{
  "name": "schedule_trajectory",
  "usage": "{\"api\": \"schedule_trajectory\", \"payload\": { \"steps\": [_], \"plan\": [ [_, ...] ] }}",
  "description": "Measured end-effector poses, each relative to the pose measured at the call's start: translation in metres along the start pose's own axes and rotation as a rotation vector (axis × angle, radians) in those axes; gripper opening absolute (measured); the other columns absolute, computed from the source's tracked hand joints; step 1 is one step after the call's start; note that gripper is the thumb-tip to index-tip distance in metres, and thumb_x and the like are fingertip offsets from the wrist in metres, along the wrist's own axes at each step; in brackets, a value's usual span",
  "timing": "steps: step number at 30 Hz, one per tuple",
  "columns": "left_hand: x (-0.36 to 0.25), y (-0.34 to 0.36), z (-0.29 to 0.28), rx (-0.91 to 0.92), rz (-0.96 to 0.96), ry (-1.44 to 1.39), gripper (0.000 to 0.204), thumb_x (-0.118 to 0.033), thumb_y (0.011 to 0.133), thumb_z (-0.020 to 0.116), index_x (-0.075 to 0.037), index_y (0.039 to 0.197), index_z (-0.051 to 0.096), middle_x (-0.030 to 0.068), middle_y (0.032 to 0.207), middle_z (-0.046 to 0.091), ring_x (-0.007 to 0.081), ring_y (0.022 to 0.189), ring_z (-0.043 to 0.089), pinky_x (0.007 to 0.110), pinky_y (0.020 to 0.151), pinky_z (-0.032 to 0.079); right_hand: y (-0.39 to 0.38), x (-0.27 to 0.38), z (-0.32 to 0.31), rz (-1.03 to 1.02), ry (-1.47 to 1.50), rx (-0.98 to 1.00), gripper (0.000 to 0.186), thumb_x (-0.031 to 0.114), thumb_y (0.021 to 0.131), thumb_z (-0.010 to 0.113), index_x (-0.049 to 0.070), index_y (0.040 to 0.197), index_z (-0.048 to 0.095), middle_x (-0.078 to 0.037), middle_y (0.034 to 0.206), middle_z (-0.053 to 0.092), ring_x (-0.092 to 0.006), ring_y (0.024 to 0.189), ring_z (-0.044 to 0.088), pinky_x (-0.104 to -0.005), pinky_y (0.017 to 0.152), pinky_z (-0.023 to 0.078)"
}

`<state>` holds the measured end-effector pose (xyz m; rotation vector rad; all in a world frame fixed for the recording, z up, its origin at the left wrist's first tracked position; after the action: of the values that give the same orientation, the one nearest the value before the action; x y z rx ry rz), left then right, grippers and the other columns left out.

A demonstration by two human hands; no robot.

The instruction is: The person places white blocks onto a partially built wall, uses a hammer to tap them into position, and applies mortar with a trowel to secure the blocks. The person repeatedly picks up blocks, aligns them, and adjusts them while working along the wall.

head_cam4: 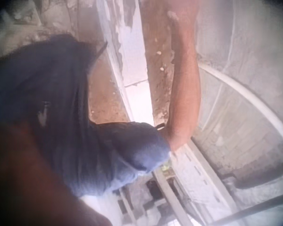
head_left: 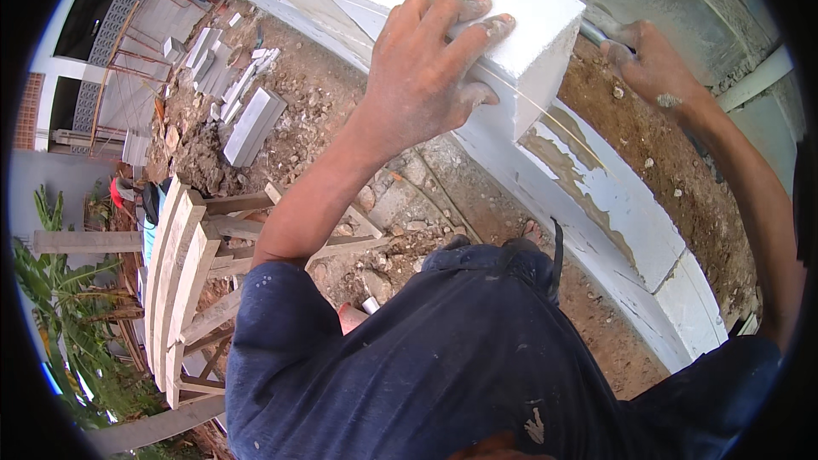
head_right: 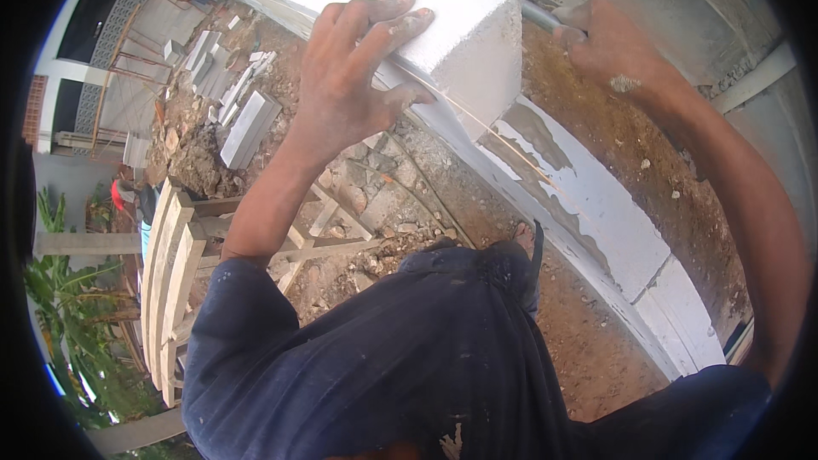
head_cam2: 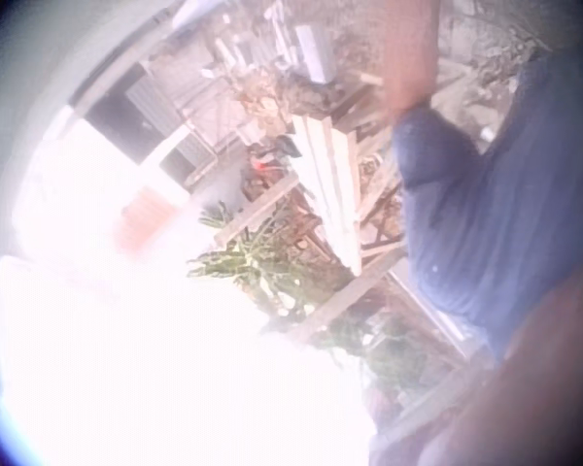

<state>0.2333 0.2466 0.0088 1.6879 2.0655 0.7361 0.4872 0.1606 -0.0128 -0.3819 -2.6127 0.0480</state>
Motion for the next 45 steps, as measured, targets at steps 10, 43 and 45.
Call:
{"api": "schedule_trajectory", "payload": {
  "steps": [10,43,45],
  "plan": [
    [-0.012,-0.002,0.003,-0.058,-0.030,-0.059,0.069,-0.005,0.053,0.083,-0.008,0.118,0.061,0.0127,0.121,0.054,0.0286,0.104,0.051,0.041,0.084,0.044,0.059,-0.002,0.004,-0.101,0.171,-0.078,0.022,0.010,0.088,0.058,-0.009,0.094,0.067,-0.006,0.073,0.062,-0.0157,0.066,0.052,-0.0350,0.063,0.045],
    [0.010,-0.009,0.001,-0.073,0.146,-0.095,0.063,-0.014,0.063,0.083,-0.007,0.121,0.059,0.0119,0.116,0.055,0.0265,0.102,0.052,0.040,0.091,0.043,-0.049,0.048,-0.100,-0.113,-0.523,-0.550,0.037,0.025,0.096,0.059,0.007,0.128,0.061,-0.016,0.096,0.069,-0.0267,0.079,0.064,-0.0409,0.080,0.050],
    [0.023,-0.010,-0.006,-0.025,0.139,-0.186,0.071,-0.021,0.062,0.086,-0.007,0.125,0.057,0.0122,0.121,0.055,0.0277,0.108,0.052,0.041,0.096,0.042,-0.085,0.060,-0.106,-0.087,-0.487,-0.710,0.041,0.029,0.097,0.058,0.006,0.132,0.059,-0.012,0.088,0.068,-0.0222,0.072,0.062,-0.0389,0.073,0.051]
  ]
}}
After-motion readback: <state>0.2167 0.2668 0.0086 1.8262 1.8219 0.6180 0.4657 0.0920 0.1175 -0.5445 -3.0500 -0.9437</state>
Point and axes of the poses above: each hand's wrist, its own y-axis towards the middle knuckle, its own z-axis out of the palm, x = y × z, the point moved 3 cm from there along y, towards the middle knuckle
